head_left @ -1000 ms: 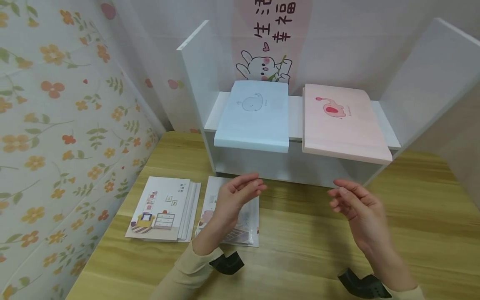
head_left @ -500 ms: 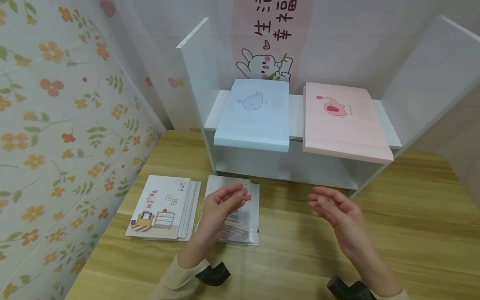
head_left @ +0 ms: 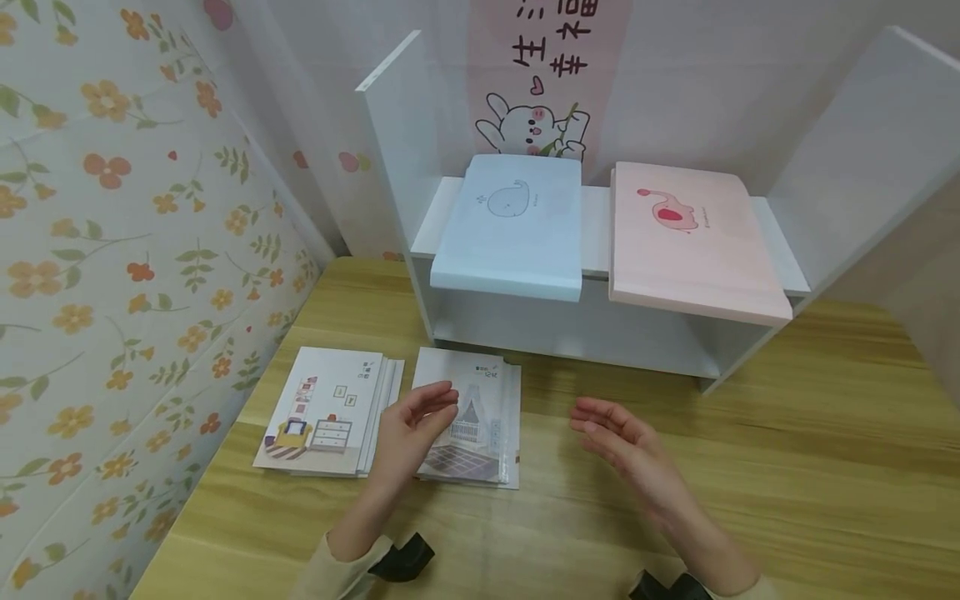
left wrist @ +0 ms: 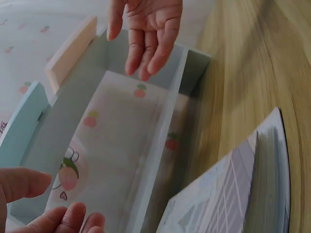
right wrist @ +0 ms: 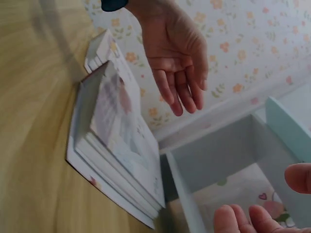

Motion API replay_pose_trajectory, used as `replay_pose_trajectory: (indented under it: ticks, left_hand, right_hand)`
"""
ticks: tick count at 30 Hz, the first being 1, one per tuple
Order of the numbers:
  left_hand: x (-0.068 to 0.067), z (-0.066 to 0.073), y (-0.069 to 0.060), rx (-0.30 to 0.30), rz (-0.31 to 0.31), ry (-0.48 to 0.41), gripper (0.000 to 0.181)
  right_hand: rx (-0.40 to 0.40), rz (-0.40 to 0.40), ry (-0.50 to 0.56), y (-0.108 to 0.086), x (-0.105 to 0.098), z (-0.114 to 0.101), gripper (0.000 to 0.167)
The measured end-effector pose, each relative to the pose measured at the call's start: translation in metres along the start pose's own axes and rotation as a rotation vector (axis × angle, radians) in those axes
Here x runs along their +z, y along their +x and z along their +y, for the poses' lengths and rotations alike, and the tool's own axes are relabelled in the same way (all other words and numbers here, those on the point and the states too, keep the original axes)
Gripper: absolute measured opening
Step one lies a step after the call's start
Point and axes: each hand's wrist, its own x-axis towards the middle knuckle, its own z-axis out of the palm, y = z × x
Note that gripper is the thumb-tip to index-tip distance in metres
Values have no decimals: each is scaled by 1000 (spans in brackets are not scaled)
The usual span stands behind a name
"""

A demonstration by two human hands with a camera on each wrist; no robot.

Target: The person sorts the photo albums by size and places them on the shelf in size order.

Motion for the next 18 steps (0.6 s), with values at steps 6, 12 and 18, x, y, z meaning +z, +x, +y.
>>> replay_pose_trajectory:
  ticks: [6,12,18]
  left_hand:
    - [-15,-5,-3,29,63,82,36]
    - [-25,-11,-7,9,115,210,44]
    - [-33,-16,-12,-131,100,271,55]
  right_hand:
    - [154,14,-10,1,19,1,54]
    - [249,-8,47,5,29,10,57]
    - [333,-10,90,11,35,24,60]
